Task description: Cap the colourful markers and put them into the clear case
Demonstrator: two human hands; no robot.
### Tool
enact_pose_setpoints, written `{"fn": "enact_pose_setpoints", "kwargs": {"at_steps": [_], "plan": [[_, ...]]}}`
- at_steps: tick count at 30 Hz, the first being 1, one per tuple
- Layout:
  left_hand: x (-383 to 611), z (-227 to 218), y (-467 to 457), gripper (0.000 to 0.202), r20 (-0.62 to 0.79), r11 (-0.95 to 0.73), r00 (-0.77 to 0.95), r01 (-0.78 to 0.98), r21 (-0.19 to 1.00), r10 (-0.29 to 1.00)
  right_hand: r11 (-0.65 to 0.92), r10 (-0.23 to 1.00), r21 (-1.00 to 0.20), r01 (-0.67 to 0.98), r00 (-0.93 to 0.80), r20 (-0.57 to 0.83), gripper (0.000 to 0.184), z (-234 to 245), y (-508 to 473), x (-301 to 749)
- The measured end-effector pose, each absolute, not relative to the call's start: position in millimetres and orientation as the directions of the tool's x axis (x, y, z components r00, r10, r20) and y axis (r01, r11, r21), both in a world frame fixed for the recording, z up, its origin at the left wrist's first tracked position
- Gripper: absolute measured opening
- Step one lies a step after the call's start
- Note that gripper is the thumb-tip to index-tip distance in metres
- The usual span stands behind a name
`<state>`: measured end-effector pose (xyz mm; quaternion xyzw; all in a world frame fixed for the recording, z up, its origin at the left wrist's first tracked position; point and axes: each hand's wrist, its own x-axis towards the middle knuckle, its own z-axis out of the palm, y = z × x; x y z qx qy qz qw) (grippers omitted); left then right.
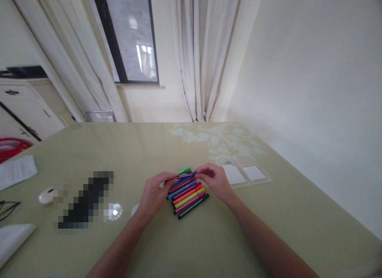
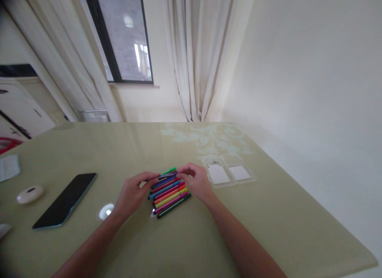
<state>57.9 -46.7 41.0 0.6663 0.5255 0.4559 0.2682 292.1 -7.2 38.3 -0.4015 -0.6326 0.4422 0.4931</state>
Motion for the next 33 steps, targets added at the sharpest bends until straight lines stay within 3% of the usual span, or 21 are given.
{"fn": "enact_pose_setpoints", "kwargs": {"at_steps": [5,8,12,15,18,21,24,28,33], "plan": [[54,39,-40,0.029,0.331,-0.301,0.033,0.505,0.809,0.943,0.321,0.943,-0.935,0.150,-0.145,0.301,0.025,37,-4,292],[38,32,-31,0.034,0.316,-0.222,-0.069,0.571,0.790,0.946,0.361,0.929,-0.901,0.240,-0.010,0.369,0.033,38,6,307],[14,15,-17,0.036,0.265,-0.094,-0.145,0.693,0.715,0.953,0.301,0.874,-0.810,0.504,0.194,0.445,0.039,39,26,347],[8,6,-10,0.035,0.271,-0.111,-0.083,0.768,0.631,0.959,0.160,0.868,-0.613,0.774,0.185,0.460,0.032,39,36,380],[12,5,-10,0.033,0.283,-0.151,-0.030,0.789,0.596,0.959,-0.041,0.892,-0.377,0.925,0.204,0.404,0.030,40,38,402],[27,9,-19,0.037,0.324,-0.207,0.027,0.819,0.535,0.946,-0.189,0.909,-0.240,0.952,0.262,0.324,0.033,41,35,410],[57,10,-38,0.045,0.398,-0.307,0.141,0.868,0.391,0.906,-0.273,0.923,-0.184,0.944,0.311,0.227,0.034,41,32,410],[100,0,-60,0.077,0.399,-0.474,0.372,0.859,0.194,0.838,-0.311,0.934,-0.186,0.932,0.336,0.119,0.033,39,31,407],[106,-13,-55,0.083,0.340,-0.387,0.328,0.914,0.122,0.881,-0.287,0.944,-0.236,0.929,0.316,0.096,0.029,36,33,404]]}}
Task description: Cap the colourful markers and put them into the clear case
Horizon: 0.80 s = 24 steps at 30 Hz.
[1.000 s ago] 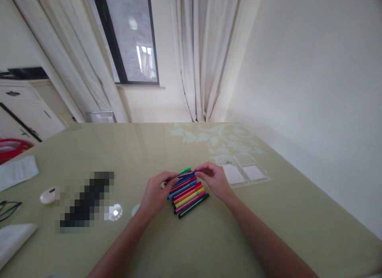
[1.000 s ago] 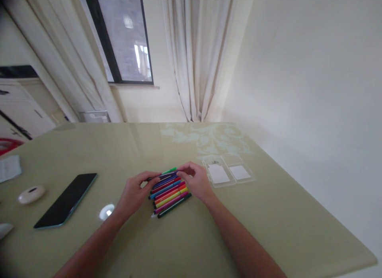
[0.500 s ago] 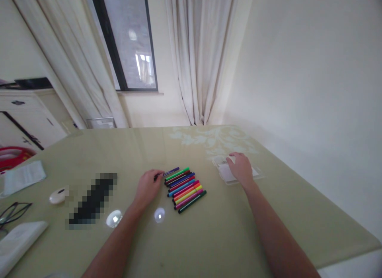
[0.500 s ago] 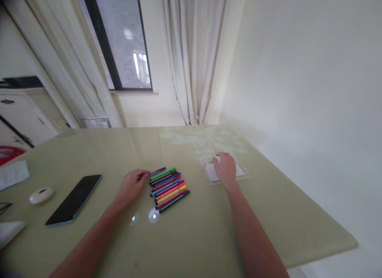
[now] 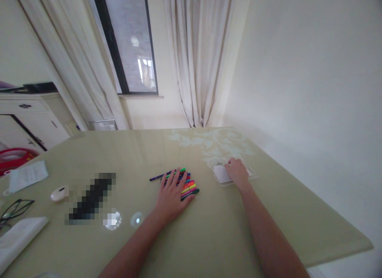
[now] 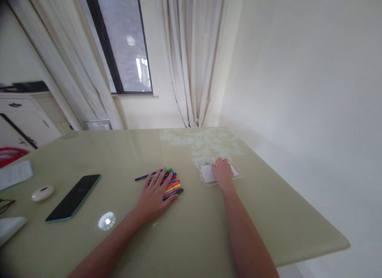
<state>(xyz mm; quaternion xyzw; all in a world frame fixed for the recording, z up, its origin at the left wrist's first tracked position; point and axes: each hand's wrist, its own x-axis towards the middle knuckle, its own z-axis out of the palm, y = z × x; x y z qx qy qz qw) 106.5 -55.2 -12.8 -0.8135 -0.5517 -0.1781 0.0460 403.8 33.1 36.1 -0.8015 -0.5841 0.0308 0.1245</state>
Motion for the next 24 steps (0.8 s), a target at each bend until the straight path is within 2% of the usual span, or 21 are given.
{"fn": "enact_pose_setpoints", "kwargs": {"at_steps": [4,16,20,24], "plan": [[87,-11,-43,0.083,0.271,-0.275,0.234,0.953,0.124,0.934,-0.239,0.959,-0.271,0.932,0.270,0.084,0.026,32,36,396],[47,-3,-8,0.090,0.149,-0.162,0.145,0.981,0.105,0.978,0.018,0.990,-0.352,0.936,0.034,0.140,0.028,27,27,348],[44,-4,-9,0.089,0.210,-0.170,0.142,0.978,0.122,0.967,0.059,0.991,-0.371,0.927,-0.010,0.132,0.032,30,21,336],[45,0,-18,0.076,0.378,-0.291,0.214,0.943,0.161,0.901,0.085,0.990,-0.392,0.916,-0.034,0.134,0.031,31,19,332]]}}
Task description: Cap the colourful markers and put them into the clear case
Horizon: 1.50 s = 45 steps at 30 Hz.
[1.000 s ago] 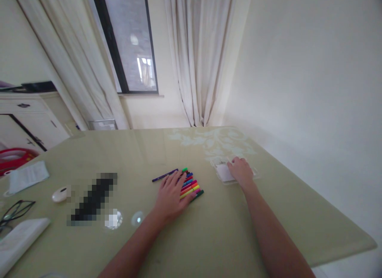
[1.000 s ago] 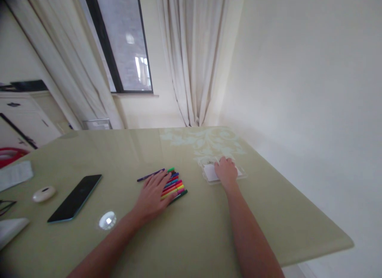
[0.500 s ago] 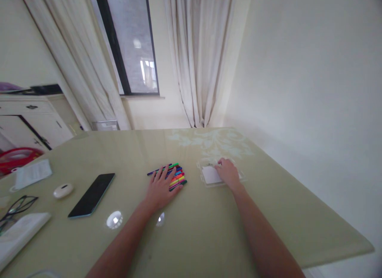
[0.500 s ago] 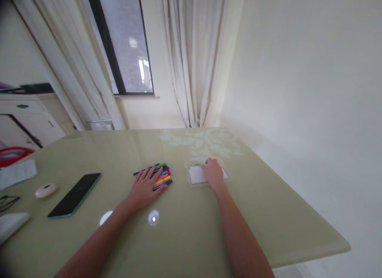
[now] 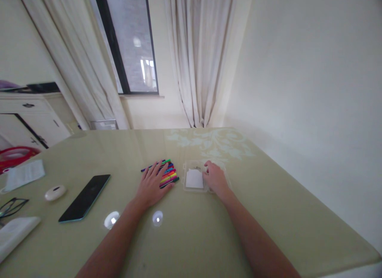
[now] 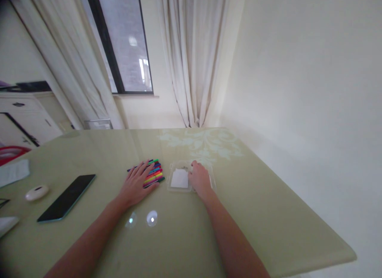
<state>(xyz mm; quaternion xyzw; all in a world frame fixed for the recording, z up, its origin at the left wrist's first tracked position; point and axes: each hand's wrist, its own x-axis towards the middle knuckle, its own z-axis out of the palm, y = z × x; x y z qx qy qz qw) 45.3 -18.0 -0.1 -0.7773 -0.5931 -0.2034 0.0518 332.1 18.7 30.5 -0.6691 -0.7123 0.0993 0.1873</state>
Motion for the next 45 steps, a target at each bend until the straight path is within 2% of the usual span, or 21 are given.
{"fn": "enact_pose_setpoints", "kwargs": {"at_steps": [4,6,12,15,17,19,21,22,25,28,34,40,45], "plan": [[49,6,-27,0.031,0.444,-0.416,0.291,0.883,0.216,0.848,0.102,0.991,-0.400,0.911,-0.058,0.120,0.030,30,17,333],[52,7,-30,0.018,0.436,-0.429,0.297,0.870,0.242,0.849,0.109,0.991,-0.400,0.910,-0.068,0.117,0.031,30,16,334],[56,10,-34,0.022,0.395,-0.361,0.238,0.892,0.273,0.887,0.100,0.993,-0.340,0.935,-0.072,0.094,0.032,32,14,346],[55,18,-33,0.028,0.420,-0.309,0.138,0.876,0.371,0.897,0.116,0.991,-0.345,0.931,-0.087,0.099,0.022,37,13,349],[58,23,-34,0.034,0.391,-0.254,0.035,0.812,0.526,0.920,0.133,0.982,-0.418,0.899,-0.063,0.178,0.015,42,11,344],[67,27,-38,0.037,0.317,-0.213,-0.020,0.701,0.681,0.948,0.230,0.961,-0.576,0.784,-0.091,0.260,0.019,46,6,332],[81,27,-45,0.038,0.280,-0.217,-0.009,0.610,0.762,0.960,0.337,0.941,-0.773,0.538,-0.194,0.276,0.024,48,0,316],[89,26,-49,0.037,0.302,-0.249,0.006,0.582,0.774,0.953,0.341,0.934,-0.852,0.397,-0.248,0.258,0.027,47,-3,308],[109,21,-60,0.037,0.338,-0.332,0.088,0.523,0.785,0.937,0.243,0.922,-0.968,0.066,-0.326,0.209,0.031,42,-8,291],[115,18,-64,0.036,0.347,-0.368,0.138,0.487,0.792,0.928,0.169,0.946,-0.982,-0.087,-0.265,0.186,0.031,39,-4,291],[109,15,-59,0.033,0.382,-0.416,0.181,0.536,0.735,0.906,0.106,0.990,-0.970,-0.221,-0.067,0.123,0.036,39,8,306],[109,9,-59,0.033,0.460,-0.413,0.093,0.619,0.668,0.883,0.044,0.996,-0.965,-0.258,-0.068,0.064,0.040,35,7,303],[109,7,-60,0.032,0.441,-0.423,0.141,0.634,0.648,0.886,0.059,0.996,-0.970,-0.235,-0.051,0.073,0.039,36,8,303]]}}
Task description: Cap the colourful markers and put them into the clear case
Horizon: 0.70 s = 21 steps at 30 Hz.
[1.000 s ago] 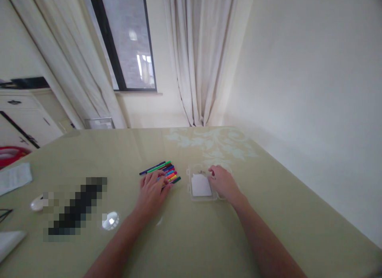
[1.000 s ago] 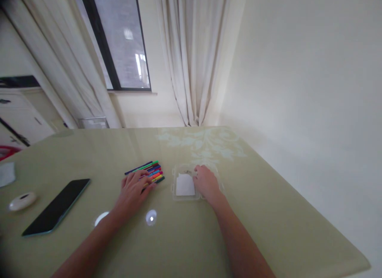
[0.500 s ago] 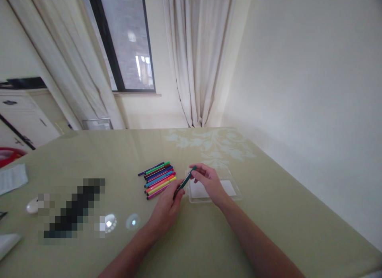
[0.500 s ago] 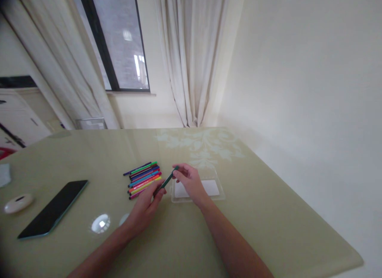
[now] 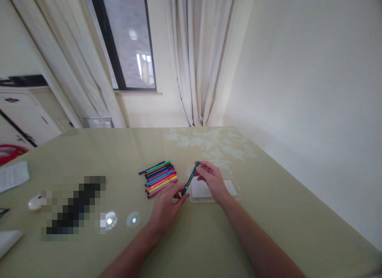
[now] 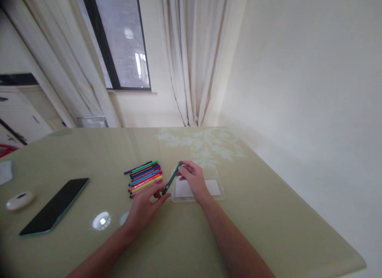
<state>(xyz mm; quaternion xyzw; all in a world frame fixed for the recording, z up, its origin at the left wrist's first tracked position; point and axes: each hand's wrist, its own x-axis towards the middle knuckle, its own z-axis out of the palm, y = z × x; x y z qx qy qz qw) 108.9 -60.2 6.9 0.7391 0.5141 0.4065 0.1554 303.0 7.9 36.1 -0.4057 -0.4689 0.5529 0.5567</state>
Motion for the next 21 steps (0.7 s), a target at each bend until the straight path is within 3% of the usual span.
{"fn": "enact_pose_setpoints", "kwargs": {"at_steps": [7,13,21], "plan": [[112,-3,-64,0.060,0.325,-0.514,0.400,0.701,0.494,0.857,0.132,0.989,-0.990,-0.042,0.070,0.129,0.032,36,18,324],[111,-2,-64,0.049,0.236,-0.458,0.396,0.700,0.549,0.888,0.117,0.992,-0.983,0.138,-0.065,0.109,0.034,26,18,319],[116,11,-71,0.056,0.211,-0.488,0.461,0.645,0.588,0.862,0.234,0.968,-0.916,0.326,-0.170,0.187,0.033,15,12,309]]}}
